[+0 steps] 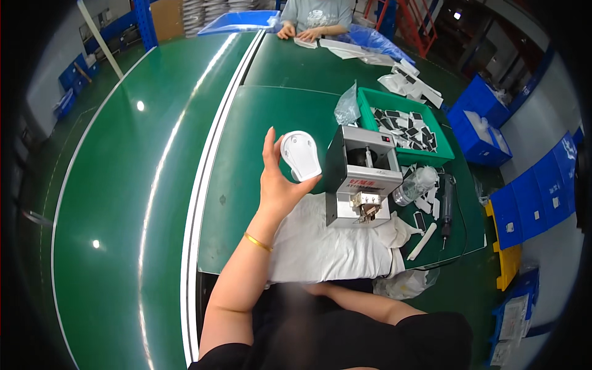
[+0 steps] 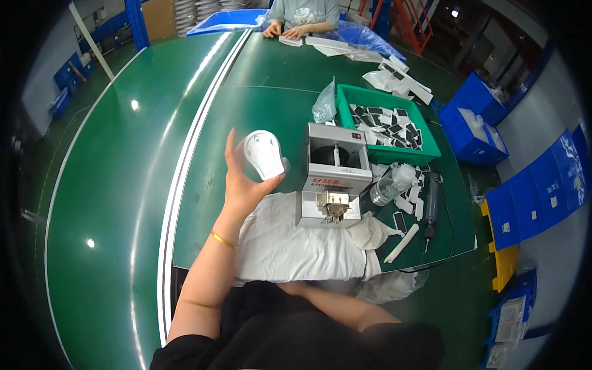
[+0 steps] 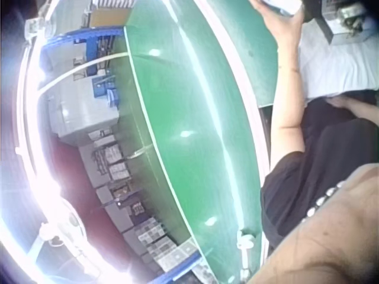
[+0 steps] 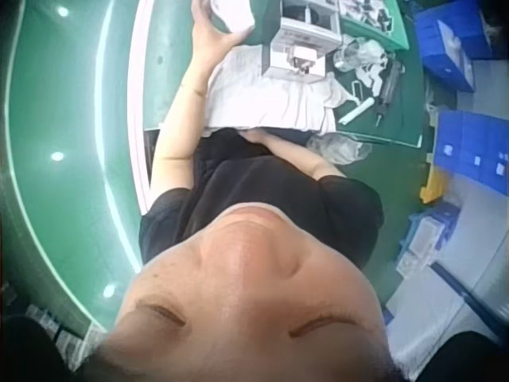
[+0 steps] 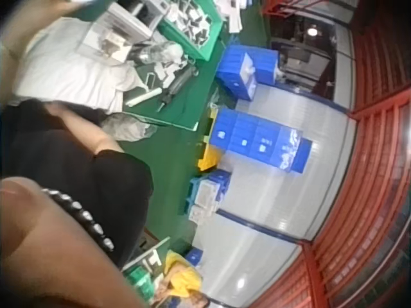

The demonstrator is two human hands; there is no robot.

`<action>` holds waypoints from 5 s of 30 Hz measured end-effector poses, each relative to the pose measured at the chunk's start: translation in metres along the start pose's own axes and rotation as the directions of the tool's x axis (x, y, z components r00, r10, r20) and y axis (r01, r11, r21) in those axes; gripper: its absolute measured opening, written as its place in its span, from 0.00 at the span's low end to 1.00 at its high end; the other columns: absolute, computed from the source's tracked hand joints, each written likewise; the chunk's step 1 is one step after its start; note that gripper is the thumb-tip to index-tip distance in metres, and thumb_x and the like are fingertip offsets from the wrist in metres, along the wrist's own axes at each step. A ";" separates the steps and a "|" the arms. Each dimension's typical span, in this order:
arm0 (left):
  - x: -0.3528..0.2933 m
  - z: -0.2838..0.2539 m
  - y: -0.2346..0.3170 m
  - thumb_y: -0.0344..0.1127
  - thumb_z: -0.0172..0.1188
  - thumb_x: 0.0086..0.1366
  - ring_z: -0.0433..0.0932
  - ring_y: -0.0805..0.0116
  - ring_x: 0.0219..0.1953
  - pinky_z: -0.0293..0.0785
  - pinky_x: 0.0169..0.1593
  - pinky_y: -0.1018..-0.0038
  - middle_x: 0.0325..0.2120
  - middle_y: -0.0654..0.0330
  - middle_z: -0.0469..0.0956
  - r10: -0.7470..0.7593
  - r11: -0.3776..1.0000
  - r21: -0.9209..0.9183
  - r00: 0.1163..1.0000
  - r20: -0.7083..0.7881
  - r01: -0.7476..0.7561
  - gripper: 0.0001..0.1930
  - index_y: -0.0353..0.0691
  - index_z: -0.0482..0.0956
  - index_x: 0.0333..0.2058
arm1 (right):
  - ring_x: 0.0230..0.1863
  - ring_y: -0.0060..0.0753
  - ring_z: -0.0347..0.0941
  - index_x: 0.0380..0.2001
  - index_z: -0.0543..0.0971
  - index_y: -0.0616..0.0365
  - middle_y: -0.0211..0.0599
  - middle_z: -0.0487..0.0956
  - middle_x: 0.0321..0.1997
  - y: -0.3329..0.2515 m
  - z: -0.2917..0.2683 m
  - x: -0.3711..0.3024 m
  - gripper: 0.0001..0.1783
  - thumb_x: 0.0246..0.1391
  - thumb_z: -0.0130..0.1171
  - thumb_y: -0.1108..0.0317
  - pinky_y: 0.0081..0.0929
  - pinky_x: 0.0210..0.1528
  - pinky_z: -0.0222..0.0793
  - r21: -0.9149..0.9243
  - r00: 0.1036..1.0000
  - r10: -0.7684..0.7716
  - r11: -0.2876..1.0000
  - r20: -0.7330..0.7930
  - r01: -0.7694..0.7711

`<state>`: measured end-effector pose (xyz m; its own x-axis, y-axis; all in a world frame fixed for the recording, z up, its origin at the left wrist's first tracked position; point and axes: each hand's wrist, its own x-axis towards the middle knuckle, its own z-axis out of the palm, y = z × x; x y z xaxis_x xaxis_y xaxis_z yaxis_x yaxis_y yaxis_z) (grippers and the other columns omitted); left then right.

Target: Assembling white plastic electronic housings by inserting components and using an electric screwdriver.

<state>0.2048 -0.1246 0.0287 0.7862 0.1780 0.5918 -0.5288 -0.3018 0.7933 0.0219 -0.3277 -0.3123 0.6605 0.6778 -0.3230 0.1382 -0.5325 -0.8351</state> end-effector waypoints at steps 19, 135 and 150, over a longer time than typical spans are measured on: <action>-0.003 -0.002 -0.009 0.27 0.71 0.42 0.63 0.50 0.58 0.66 0.59 0.61 0.55 0.48 0.59 0.032 0.979 0.202 0.999 -0.013 -0.029 0.56 0.42 0.45 0.67 | 0.67 0.35 0.60 0.62 0.65 0.60 0.40 0.66 0.67 -0.068 -0.040 0.006 0.27 0.68 0.42 0.55 0.30 0.69 0.50 -0.223 0.964 0.192 0.963 0.184 -0.149; 0.000 -0.163 -0.110 0.49 0.70 0.50 0.73 0.46 0.49 0.67 0.53 0.57 0.43 0.45 0.76 0.131 0.646 0.615 0.728 -0.673 0.452 0.32 0.32 0.73 0.49 | 0.30 0.27 0.74 0.41 0.77 0.60 0.35 0.79 0.33 -0.030 -0.038 0.015 0.17 0.57 0.61 0.57 0.27 0.34 0.71 0.307 0.947 0.312 0.897 0.069 -0.318; -0.026 -0.029 -0.058 0.44 0.58 0.63 0.77 0.55 0.25 0.72 0.32 0.63 0.22 0.51 0.78 -0.298 0.903 0.167 0.856 -0.423 0.397 0.16 0.36 0.78 0.27 | 0.43 0.49 0.77 0.53 0.73 0.66 0.56 0.77 0.48 0.103 -0.009 0.087 0.29 0.62 0.46 0.51 0.43 0.43 0.73 0.109 0.808 0.587 0.807 -0.046 -0.580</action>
<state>0.2057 -0.0849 -0.0283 0.6948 0.6386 0.3309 -0.1118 -0.3585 0.9268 0.1002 -0.3288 -0.4226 0.6486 0.2121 -0.7310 -0.3523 -0.7677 -0.5353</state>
